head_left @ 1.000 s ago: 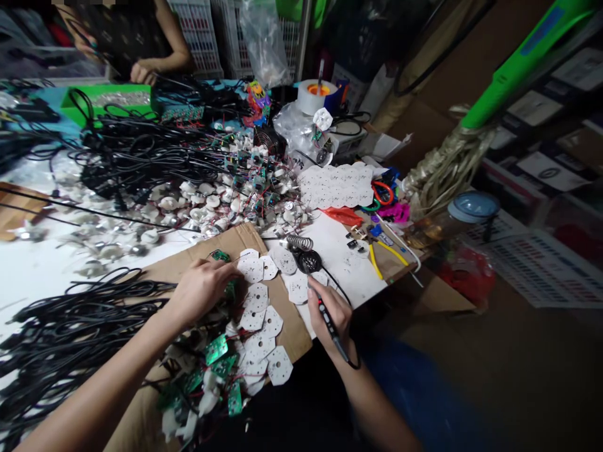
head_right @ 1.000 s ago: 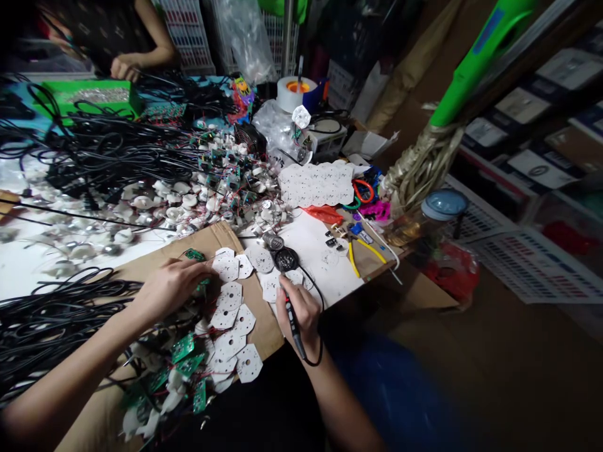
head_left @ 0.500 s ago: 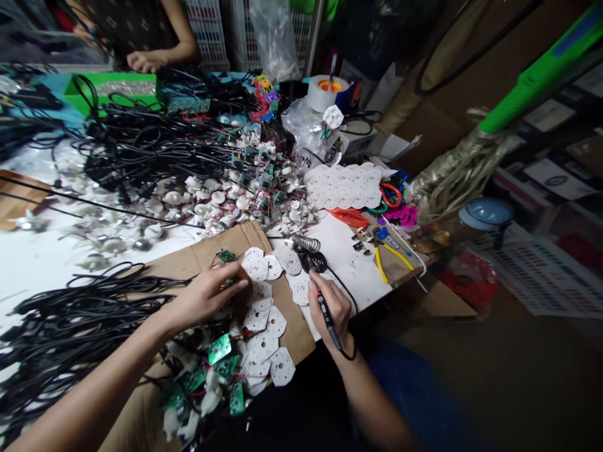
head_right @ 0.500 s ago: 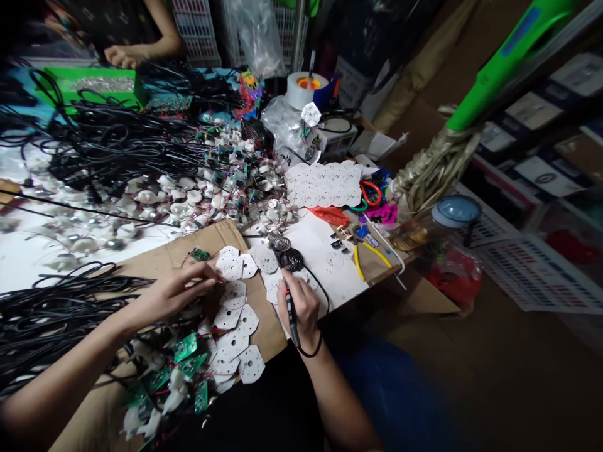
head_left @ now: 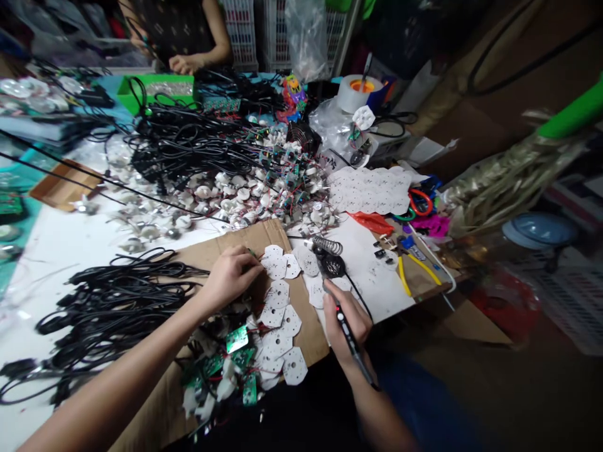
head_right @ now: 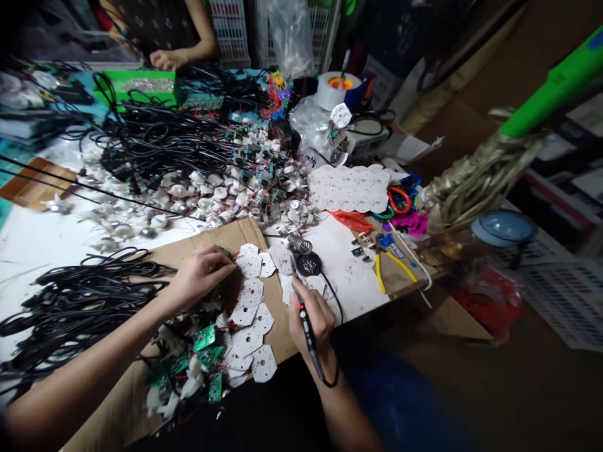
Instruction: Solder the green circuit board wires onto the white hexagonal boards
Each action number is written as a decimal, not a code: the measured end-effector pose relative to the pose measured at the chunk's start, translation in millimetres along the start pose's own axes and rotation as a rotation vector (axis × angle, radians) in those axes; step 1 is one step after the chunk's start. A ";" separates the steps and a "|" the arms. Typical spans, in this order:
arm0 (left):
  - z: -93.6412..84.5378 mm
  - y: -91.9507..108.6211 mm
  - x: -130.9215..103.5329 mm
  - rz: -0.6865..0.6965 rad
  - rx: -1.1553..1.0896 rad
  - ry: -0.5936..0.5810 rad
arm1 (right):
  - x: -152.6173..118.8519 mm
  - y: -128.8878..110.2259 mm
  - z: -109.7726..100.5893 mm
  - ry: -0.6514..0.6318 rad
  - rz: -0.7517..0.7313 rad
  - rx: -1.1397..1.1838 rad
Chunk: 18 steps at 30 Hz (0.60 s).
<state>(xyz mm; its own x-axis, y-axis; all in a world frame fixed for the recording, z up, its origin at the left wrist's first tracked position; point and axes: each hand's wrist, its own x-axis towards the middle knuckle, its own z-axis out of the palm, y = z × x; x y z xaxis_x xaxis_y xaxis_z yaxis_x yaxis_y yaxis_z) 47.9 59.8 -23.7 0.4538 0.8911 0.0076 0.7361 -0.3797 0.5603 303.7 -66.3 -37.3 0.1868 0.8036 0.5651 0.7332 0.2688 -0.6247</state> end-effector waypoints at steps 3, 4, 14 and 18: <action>5.4 0.3 3.5 -0.061 -0.022 -0.016 | -3.8 -14.3 6.4 -0.060 0.024 0.106; 6.4 -0.2 5.1 -0.069 -0.027 -0.020 | -5.3 -18.0 10.5 -0.079 0.038 0.142; 12.0 8.4 10.1 -0.149 0.094 -0.022 | -13.1 -24.0 46.8 -0.150 0.088 0.289; 12.0 13.5 9.0 -0.191 0.142 -0.042 | -17.3 -20.5 48.0 -0.151 0.111 0.288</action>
<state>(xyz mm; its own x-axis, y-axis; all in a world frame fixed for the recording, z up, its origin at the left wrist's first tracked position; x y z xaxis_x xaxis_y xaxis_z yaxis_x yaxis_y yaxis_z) 68.0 59.7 -26.0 0.3176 0.9401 -0.1240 0.8726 -0.2386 0.4263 254.0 -60.2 -60.1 0.1402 0.9002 0.4124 0.4953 0.2969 -0.8164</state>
